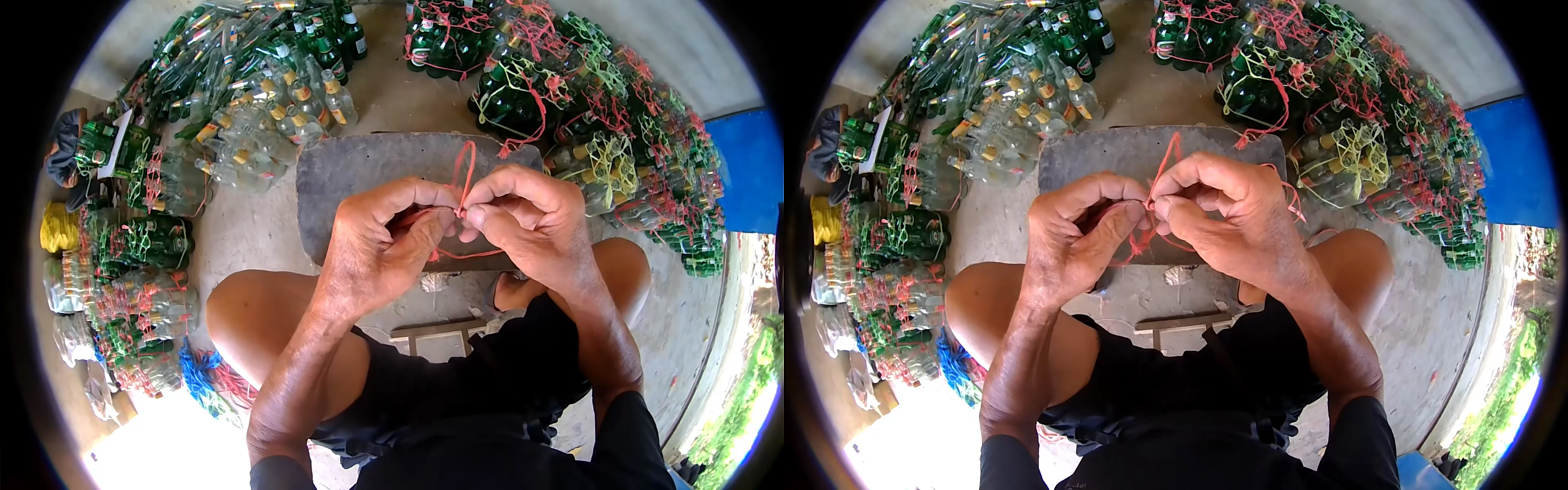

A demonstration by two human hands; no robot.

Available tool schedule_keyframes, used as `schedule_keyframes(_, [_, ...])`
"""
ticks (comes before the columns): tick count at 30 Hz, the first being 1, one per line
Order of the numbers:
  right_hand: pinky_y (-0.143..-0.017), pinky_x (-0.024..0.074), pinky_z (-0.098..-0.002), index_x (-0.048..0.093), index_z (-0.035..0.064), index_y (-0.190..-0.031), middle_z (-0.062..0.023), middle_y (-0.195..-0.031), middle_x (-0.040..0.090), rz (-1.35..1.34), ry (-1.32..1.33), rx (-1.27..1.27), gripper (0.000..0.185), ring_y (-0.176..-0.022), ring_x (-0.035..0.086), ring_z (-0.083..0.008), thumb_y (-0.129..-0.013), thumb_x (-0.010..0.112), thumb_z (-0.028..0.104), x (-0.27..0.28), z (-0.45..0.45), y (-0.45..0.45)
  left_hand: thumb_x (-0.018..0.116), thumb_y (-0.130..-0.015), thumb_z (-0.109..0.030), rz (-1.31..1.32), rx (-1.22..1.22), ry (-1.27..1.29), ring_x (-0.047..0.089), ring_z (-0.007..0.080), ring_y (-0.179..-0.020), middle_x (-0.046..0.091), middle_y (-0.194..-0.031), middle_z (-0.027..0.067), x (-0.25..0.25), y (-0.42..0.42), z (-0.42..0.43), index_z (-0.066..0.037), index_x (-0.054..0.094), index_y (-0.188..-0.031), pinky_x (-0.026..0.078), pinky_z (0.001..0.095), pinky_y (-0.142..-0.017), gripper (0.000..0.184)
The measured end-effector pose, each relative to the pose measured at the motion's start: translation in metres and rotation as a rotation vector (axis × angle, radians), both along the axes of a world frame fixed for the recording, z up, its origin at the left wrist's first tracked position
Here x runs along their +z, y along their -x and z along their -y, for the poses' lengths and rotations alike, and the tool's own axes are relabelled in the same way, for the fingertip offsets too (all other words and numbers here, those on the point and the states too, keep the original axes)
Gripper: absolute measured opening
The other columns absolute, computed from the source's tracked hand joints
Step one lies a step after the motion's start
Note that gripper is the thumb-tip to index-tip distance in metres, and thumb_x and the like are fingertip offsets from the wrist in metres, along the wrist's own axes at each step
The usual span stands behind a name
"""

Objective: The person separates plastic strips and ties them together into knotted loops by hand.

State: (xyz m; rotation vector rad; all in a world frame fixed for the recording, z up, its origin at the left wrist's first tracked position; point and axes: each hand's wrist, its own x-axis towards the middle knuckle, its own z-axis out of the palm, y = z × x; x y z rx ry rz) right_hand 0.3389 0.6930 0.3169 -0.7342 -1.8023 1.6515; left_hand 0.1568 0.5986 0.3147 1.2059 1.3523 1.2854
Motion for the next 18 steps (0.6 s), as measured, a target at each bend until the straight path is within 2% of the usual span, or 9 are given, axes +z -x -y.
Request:
schedule_keyframes(7, [-0.072,0.0605,-0.0266,0.07,-0.002,-0.098,-0.0063,-0.086,0.072,0.042,-0.288,-0.006,0.012,-0.081,0.072,-0.0109,-0.088,0.073,-0.006,-0.008,-0.002,0.002,0.067,-0.097,0.002,-0.055,0.032,0.041,0.067,0.0067,-0.083,0.074,-0.089,0.0056,-0.005,0.002,0.002,0.003,0.072,-0.105,0.056,0.0239,-0.072,0.01])
schedule_keyframes(10, [-0.068,0.0583,-0.027,0.07,-0.0011,-0.096,-0.0077,-0.084,0.072,0.083,-0.441,-0.004,0.013,-0.077,0.072,-0.0142,-0.085,0.074,-0.007,-0.005,-0.003,0.003,0.068,-0.096,0.001,-0.092,0.035,0.013,0.068,0.0069,-0.082,0.074,-0.088,0.0057,-0.009,0.003,0.002,0.003,0.072,-0.105,0.056,0.024,-0.071,0.01])
schedule_keyframes(13, [-0.065,0.0565,-0.0282,0.07,-0.0008,-0.096,-0.0091,-0.084,0.071,0.076,-0.593,0.007,0.015,-0.075,0.072,-0.0173,-0.084,0.074,-0.008,-0.006,-0.006,0.004,0.071,-0.091,0.003,-0.148,0.094,-0.111,0.062,0.0063,-0.068,0.071,-0.077,0.0074,-0.018,0.0,0.0,0.003,0.071,-0.099,0.051,0.0255,-0.059,0.008])
schedule_keyframes(16, [-0.064,0.0554,-0.0295,0.07,-0.0005,-0.095,-0.0097,-0.082,0.07,0.105,-0.61,0.031,0.015,-0.073,0.072,-0.0193,-0.083,0.074,-0.008,-0.006,-0.006,0.003,0.072,-0.089,0.002,-0.225,0.087,-0.091,0.061,0.0062,-0.066,0.07,-0.075,0.0081,-0.02,0.002,0.0,0.002,0.072,-0.096,0.05,0.0262,-0.057,0.007])
schedule_keyframes(18, [-0.064,0.0555,-0.0298,0.07,-0.0006,-0.095,-0.0098,-0.083,0.07,0.111,-0.59,0.039,0.014,-0.072,0.071,-0.0188,-0.083,0.073,-0.007,-0.006,-0.006,0.002,0.069,-0.094,0.001,-0.237,0.022,-0.024,0.064,0.0062,-0.073,0.072,-0.081,0.0067,-0.015,0.005,0.002,0.003,0.072,-0.101,0.053,0.0248,-0.063,0.008])
